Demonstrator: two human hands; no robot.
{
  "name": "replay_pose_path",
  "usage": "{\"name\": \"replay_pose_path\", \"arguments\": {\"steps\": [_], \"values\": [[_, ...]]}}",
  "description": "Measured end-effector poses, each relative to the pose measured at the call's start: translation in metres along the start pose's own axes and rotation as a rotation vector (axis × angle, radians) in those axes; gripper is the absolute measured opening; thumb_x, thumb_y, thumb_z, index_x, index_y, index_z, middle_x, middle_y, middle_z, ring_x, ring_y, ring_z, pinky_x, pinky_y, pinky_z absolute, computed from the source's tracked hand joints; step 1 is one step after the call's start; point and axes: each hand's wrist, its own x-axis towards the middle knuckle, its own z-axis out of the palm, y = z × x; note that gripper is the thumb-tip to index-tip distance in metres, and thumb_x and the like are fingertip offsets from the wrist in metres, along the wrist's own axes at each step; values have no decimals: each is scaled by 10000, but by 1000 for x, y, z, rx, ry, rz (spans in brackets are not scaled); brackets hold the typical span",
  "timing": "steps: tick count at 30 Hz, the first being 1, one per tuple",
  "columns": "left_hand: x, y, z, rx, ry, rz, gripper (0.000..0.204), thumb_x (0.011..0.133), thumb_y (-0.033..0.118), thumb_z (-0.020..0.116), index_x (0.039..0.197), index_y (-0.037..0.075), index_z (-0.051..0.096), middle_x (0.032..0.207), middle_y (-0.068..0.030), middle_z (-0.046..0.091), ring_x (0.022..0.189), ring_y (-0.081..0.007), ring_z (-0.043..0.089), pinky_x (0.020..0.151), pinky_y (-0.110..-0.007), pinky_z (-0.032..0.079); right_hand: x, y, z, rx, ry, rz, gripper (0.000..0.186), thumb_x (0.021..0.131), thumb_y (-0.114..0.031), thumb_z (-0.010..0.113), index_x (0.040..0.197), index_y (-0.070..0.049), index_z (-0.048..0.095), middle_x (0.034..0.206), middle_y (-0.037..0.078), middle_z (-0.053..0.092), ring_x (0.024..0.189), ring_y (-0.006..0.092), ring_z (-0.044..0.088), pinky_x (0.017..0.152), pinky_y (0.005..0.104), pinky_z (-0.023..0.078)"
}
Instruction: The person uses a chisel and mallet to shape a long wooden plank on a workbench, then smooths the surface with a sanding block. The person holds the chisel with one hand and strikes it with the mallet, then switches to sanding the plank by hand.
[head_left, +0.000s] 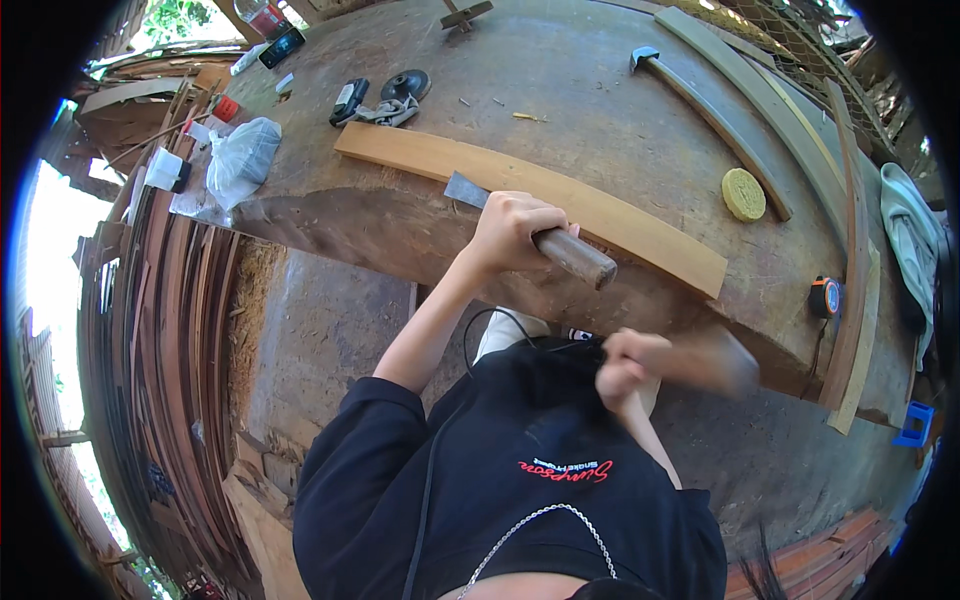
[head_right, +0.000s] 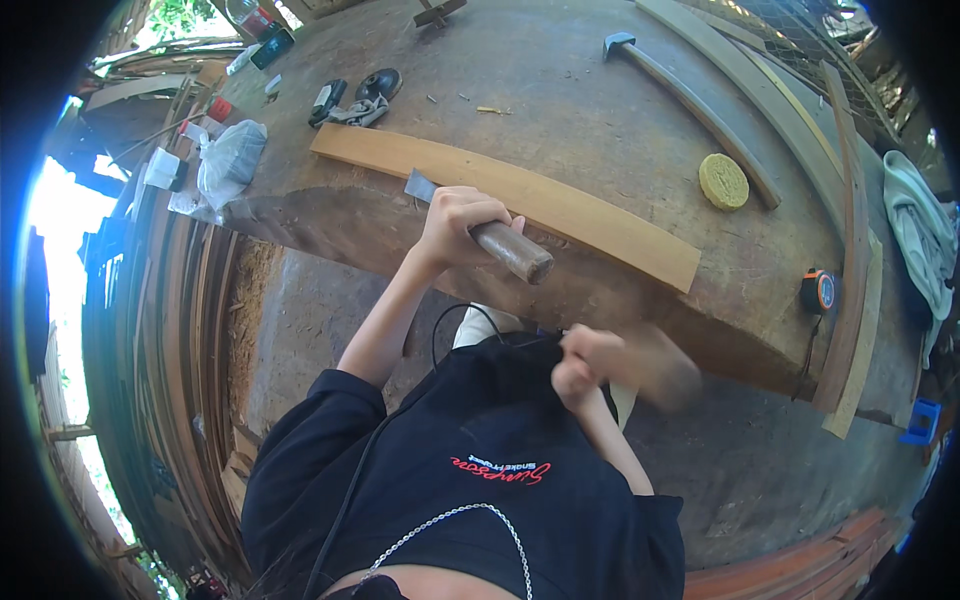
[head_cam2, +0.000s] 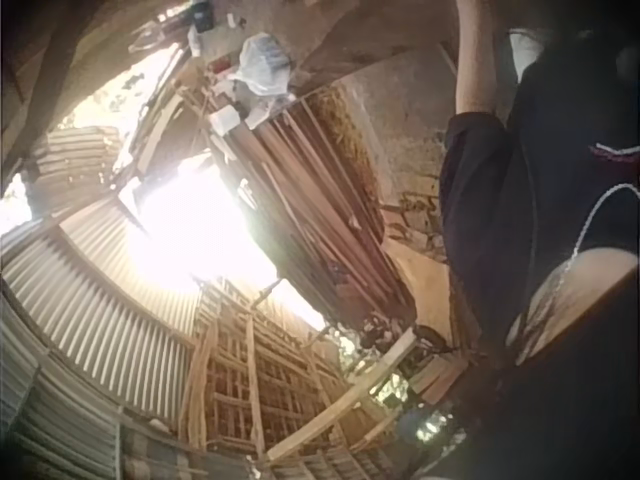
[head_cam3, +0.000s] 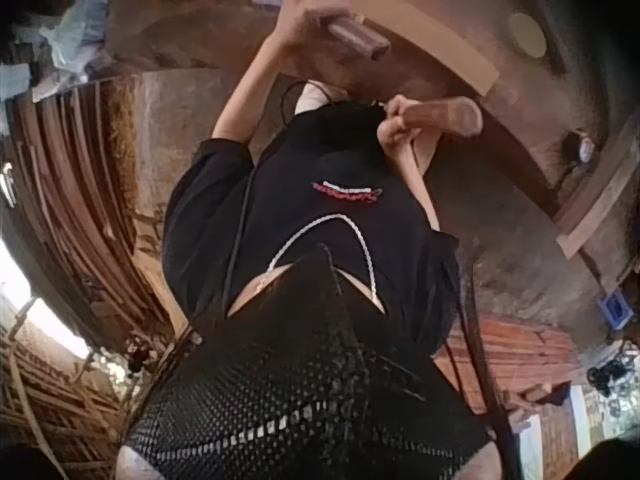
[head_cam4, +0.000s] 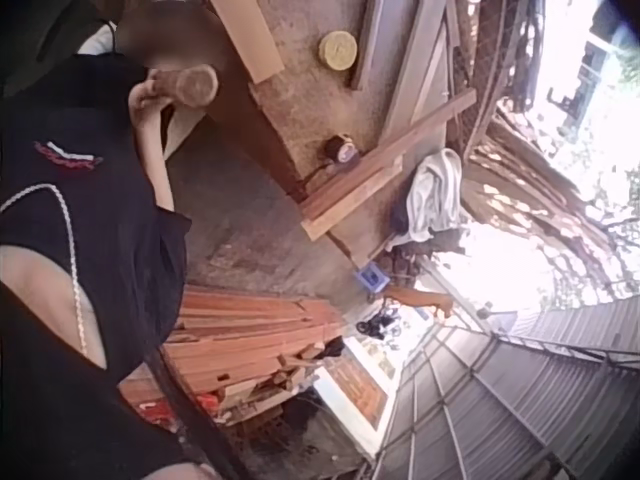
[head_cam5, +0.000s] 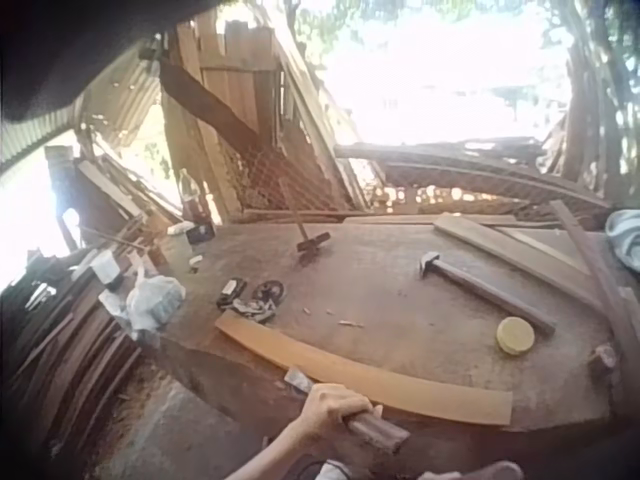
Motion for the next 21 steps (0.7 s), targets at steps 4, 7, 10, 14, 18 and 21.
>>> {"name": "replay_pose_path", "arguments": {"steps": [4, 7, 10, 14, 18, 21], "values": [[-3, -7, -1, 31, -2, -29, 152, 672, 176, 671, 574, 107, 578, 522, -63, 552, 488, -232, 566, 471, -317, 435, 6, -15, -5, -161, -51, 240, 212, 879, -198, 462, 788, -7, 445, 605, 163, 461, 500, 345, 489, 480, 357, 384], [-3, -7, -2, 27, 10, -32, 144, 667, 178, 672, 580, 107, 584, 528, -66, 558, 490, -235, 568, 474, -320, 439, -3, 6, -6, 309, 200, 101, 238, 895, -234, 446, 801, -15, 448, 597, 119, 453, 473, 297, 468, 453, 326, 356], [0, -10, 1, 34, 21, -35, 147, 661, 161, 684, 574, 104, 580, 525, -60, 558, 482, -231, 562, 471, -314, 431, -9, 13, 9, -72, -75, 55, 351, 932, -366, 408, 833, -30, 395, 581, 3, 406, 464, 119, 405, 446, 248, 310], [-2, -16, -1, 48, 38, -14, 134, 655, 153, 687, 579, 109, 586, 530, -59, 561, 485, -229, 563, 466, -308, 428, 0, -3, -1, -112, 28, 201, 323, 935, -338, 401, 788, -51, 381, 582, -3, 375, 477, 102, 384, 442, 242, 294], [2, -12, -2, 41, 33, -59, 115, 652, 161, 680, 590, 115, 595, 537, -62, 565, 497, -232, 570, 469, -312, 438, -1, 8, 21, 442, 371, 36, 292, 931, -242, 418, 713, -68, 333, 589, 16, 349, 474, 133, 376, 442, 277, 298], [-3, -19, -2, 49, 48, -73, 132, 655, 168, 684, 584, 114, 587, 529, -58, 558, 494, -234, 567, 468, -313, 437, 6, -8, 19, -112, -8, 239, 240, 920, -227, 437, 772, -41, 405, 536, 25, 353, 435, 150, 377, 431, 292, 301]]}}
